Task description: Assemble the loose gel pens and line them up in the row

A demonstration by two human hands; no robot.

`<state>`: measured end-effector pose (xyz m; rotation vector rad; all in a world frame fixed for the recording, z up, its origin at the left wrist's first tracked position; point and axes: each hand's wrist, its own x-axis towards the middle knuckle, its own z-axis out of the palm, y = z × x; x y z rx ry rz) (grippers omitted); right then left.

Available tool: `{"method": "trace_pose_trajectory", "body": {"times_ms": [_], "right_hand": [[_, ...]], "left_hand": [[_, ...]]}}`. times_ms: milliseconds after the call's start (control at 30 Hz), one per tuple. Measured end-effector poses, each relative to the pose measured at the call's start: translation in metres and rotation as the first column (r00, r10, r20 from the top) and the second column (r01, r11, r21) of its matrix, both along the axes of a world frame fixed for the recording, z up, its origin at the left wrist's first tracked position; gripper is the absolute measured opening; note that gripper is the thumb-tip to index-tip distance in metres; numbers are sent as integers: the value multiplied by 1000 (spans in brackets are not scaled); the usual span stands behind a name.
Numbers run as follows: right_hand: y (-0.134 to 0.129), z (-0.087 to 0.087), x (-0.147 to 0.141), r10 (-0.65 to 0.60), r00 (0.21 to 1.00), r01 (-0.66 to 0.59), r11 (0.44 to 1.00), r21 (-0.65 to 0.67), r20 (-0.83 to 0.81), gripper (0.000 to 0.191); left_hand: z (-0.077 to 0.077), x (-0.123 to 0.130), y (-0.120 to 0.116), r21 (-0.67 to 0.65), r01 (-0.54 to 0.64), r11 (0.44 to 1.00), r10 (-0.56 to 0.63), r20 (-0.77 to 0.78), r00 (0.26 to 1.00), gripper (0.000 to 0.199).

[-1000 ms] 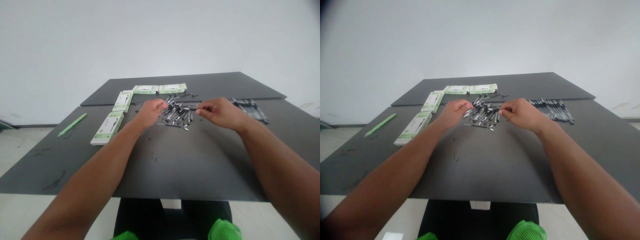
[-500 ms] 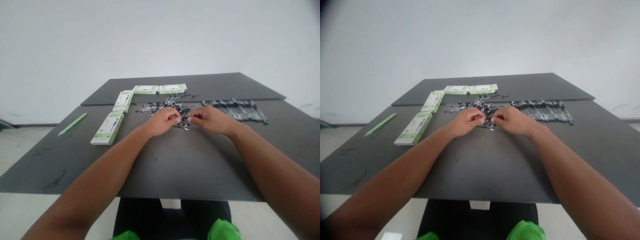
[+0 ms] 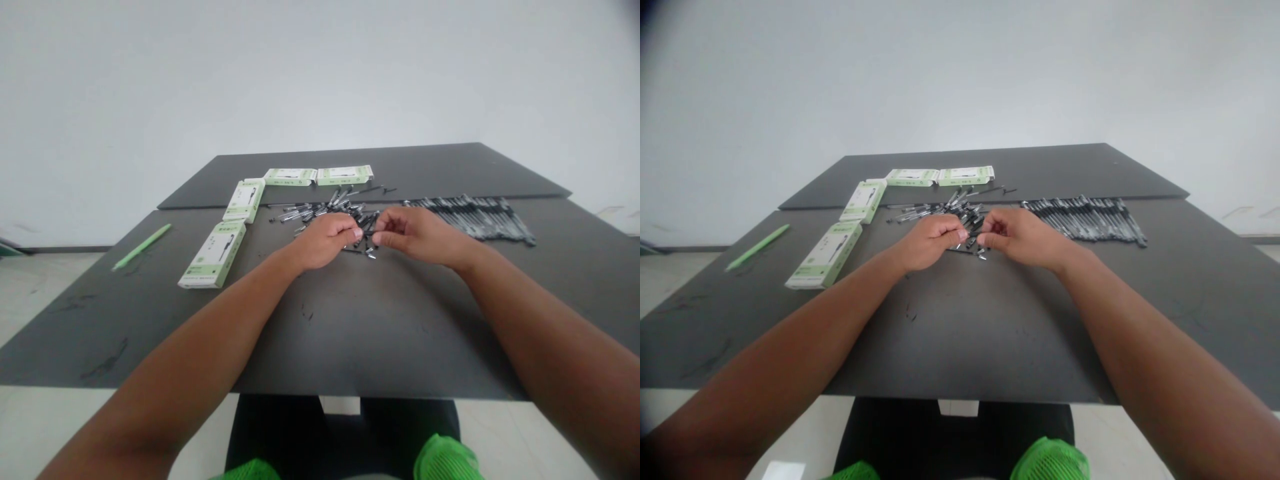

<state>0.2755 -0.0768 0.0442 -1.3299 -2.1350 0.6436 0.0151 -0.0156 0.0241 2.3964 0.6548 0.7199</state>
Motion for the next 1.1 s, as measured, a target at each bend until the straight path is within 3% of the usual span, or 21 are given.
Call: {"method": "trace_pose_trajectory", "body": {"times_ms": [100, 467, 667, 733, 933, 1100], "right_hand": [[2, 1, 3, -12, 999, 13, 1000, -28, 41, 53], [7, -5, 11, 23, 1000, -21, 995, -93, 21, 36], [6, -1, 12, 54, 998, -57, 987, -149, -21, 52], [6, 2, 15, 46, 999, -46, 989, -144, -4, 55], [12, -4, 26, -24, 1000, 27, 985, -169, 20, 38], [16, -9, 29, -64, 996, 73, 988, -138, 70, 35]], "left_hand": [[-1, -2, 1, -20, -11, 1000, 11, -15, 1000, 41], [-6, -7, 7, -94, -14, 995, 12, -15, 1000, 39], [-5, -11, 10, -96, -36, 995, 35, -9, 999, 38], [-5, -14, 13, -86, -44, 995, 43, -8, 999, 35], [-15, -25, 26, -40, -191, 981, 192, 34, 981, 21], [-22, -30, 32, 90, -214, 973, 217, -33, 976, 20]]}}
